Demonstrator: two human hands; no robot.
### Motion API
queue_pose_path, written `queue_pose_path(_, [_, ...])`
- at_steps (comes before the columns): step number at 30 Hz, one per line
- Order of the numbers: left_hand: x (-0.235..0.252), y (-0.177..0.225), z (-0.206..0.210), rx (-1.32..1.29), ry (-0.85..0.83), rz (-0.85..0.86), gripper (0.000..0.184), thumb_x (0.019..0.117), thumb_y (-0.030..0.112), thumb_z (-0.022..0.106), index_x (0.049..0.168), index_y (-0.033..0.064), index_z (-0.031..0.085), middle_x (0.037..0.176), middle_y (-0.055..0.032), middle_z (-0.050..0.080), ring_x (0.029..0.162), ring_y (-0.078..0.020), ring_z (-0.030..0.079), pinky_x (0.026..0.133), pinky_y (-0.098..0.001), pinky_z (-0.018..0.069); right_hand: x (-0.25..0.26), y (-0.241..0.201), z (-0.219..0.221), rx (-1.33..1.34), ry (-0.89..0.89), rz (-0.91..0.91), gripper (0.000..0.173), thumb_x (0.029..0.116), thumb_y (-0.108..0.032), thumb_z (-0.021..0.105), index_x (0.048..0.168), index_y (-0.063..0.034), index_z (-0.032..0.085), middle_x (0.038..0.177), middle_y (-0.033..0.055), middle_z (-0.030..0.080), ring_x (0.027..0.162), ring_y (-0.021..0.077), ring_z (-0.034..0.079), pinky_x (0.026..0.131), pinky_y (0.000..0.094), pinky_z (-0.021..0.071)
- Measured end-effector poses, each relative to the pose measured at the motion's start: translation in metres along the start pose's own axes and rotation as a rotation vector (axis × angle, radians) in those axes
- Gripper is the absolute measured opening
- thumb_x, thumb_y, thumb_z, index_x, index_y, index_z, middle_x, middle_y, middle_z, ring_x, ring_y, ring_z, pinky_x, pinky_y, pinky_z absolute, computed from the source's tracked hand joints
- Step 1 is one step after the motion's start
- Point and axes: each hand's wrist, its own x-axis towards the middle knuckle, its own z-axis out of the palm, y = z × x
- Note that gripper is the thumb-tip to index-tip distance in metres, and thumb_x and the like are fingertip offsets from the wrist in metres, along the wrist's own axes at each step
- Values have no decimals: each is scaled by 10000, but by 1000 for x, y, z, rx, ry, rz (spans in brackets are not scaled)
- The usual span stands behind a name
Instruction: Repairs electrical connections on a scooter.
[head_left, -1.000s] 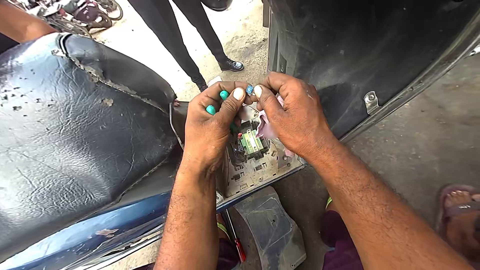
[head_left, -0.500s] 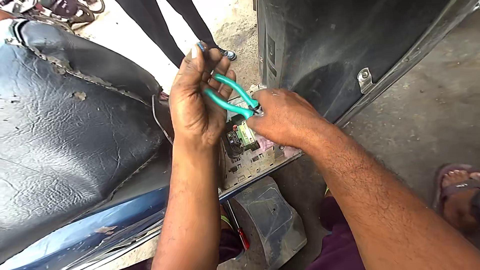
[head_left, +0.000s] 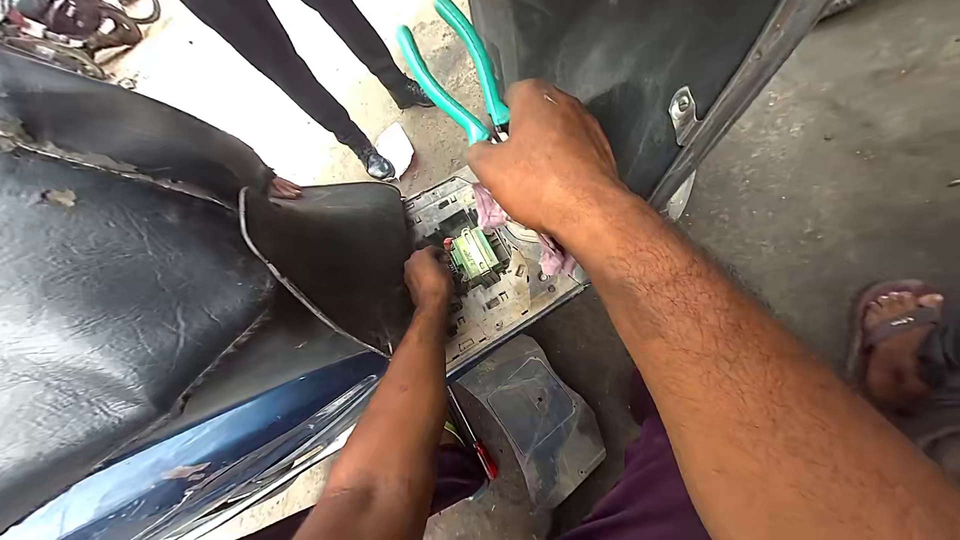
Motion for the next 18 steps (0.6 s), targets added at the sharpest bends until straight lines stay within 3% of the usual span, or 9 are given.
queue_pose_path(4, [1, -5, 17, 90, 9, -9, 234, 947, 92, 636, 1161, 62, 726, 1202, -241, 678, 1164, -448, 639, 963, -651, 510, -2, 1, -6, 18, -9, -5, 196, 928, -346, 660, 1024, -176, 640, 984, 21, 662, 944, 182, 663, 697, 439, 520])
queue_pose_path(7, [3, -8, 25, 47, 48, -19, 244, 962, 95, 628, 1187, 80, 722, 1226, -220, 678, 1184, -417, 638, 998, -628, 500, -4, 3, -12, 8, -9, 2, 179, 942, -336, 647, 1037, -185, 630, 986, 8, 662, 946, 158, 664, 700, 414, 521])
queue_pose_path(11, [3, -12, 28, -9, 94, 2, 213, 1012, 149, 606, 1173, 104, 739, 1204, -187, 693, 1163, -371, 655, 1011, -585, 502, -3, 4, -15, 7, -5, 0, 213, 946, -348, 638, 1074, -178, 634, 1038, 17, 666, 1002, 161, 660, 740, 419, 522])
queue_pose_path(18, [-1, -12, 28, -35, 121, 40, 214, 1021, 136, 587, 1164, 99, 741, 1171, -186, 697, 1124, -356, 671, 997, -567, 512, -3, 4, -13, 3, -17, 2, 174, 919, -323, 657, 1026, -191, 618, 1000, 5, 647, 963, 158, 653, 695, 409, 510])
